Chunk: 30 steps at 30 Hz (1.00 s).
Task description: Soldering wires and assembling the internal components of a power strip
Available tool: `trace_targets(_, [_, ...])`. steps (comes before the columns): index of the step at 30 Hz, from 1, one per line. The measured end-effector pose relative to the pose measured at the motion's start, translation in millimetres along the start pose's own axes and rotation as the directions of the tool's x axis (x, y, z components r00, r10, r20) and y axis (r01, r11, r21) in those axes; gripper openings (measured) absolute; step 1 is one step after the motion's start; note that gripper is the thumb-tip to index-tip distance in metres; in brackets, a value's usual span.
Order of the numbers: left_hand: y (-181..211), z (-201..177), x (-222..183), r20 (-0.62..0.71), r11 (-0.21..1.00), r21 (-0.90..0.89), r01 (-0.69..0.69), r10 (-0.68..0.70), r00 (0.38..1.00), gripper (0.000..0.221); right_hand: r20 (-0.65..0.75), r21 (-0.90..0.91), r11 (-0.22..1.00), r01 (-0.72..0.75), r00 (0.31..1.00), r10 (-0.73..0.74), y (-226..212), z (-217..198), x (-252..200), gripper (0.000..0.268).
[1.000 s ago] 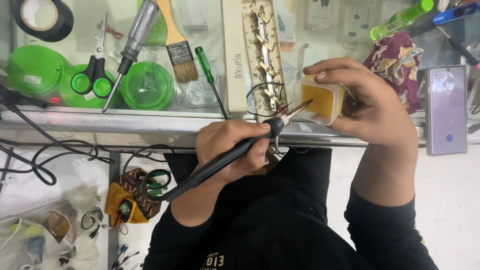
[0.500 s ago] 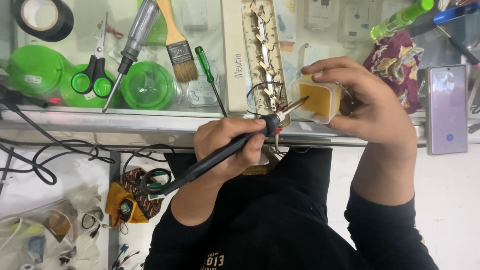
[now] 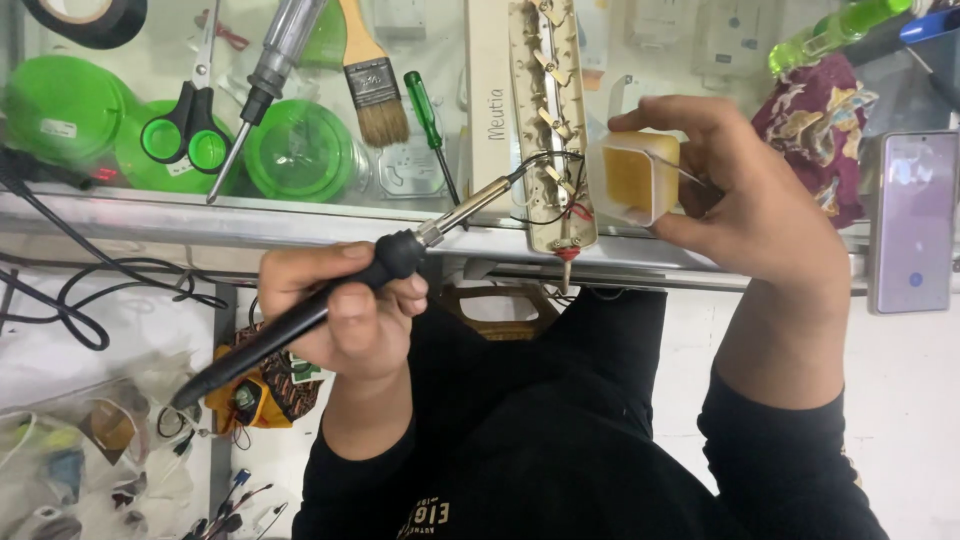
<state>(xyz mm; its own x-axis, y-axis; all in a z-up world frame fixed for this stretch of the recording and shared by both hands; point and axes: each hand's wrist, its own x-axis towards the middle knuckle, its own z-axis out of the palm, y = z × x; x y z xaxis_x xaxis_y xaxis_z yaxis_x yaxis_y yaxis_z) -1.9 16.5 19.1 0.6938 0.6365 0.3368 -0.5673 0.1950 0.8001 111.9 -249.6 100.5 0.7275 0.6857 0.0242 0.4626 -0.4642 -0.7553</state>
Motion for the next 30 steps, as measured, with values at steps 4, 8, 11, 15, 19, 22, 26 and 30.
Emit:
trace_targets(4, [-5,-5,6,-0.011,0.999,0.000,-0.034,0.034,0.999,0.041,-0.019,0.023,1.000,0.022,1.000,-0.021,-5,0,7,0.059])
trace_targets(8, [-19,-14,-2,0.115,0.992,-0.129,-0.004,0.019,0.993,0.043,-0.038,0.106,0.989,0.099,0.995,-0.095,4,-5,5,0.059])
trace_targets(11, [-13,-17,-17,0.402,0.934,-0.269,0.236,-0.114,0.909,0.027,-0.111,0.164,0.986,0.013,0.994,0.006,8,-6,-5,0.055])
trace_targets(15, [6,36,-11,0.614,0.945,0.235,-0.228,0.038,0.788,0.013,-0.119,0.167,0.985,0.043,0.993,-0.024,14,-4,-7,0.057])
trace_targets(19, [-2,62,-26,0.629,0.711,0.520,-0.474,0.057,0.776,0.031,-0.175,0.109,0.972,0.206,0.967,-0.185,23,6,-12,0.058])
trace_targets(22, [-17,68,-32,0.604,0.630,0.584,-0.513,0.086,0.793,0.026,-0.210,0.187,0.970,0.156,0.971,-0.115,19,15,-17,0.059])
trace_targets(26, [-20,70,-29,0.603,0.659,0.565,-0.495,0.079,0.794,0.016,-0.244,0.285,0.955,0.076,0.970,-0.004,12,24,-18,0.059])
trace_targets(30, [-31,72,-30,0.587,0.690,0.505,-0.518,0.166,0.792,0.017,-0.238,0.311,0.949,0.055,0.971,0.021,14,26,-19,0.058])
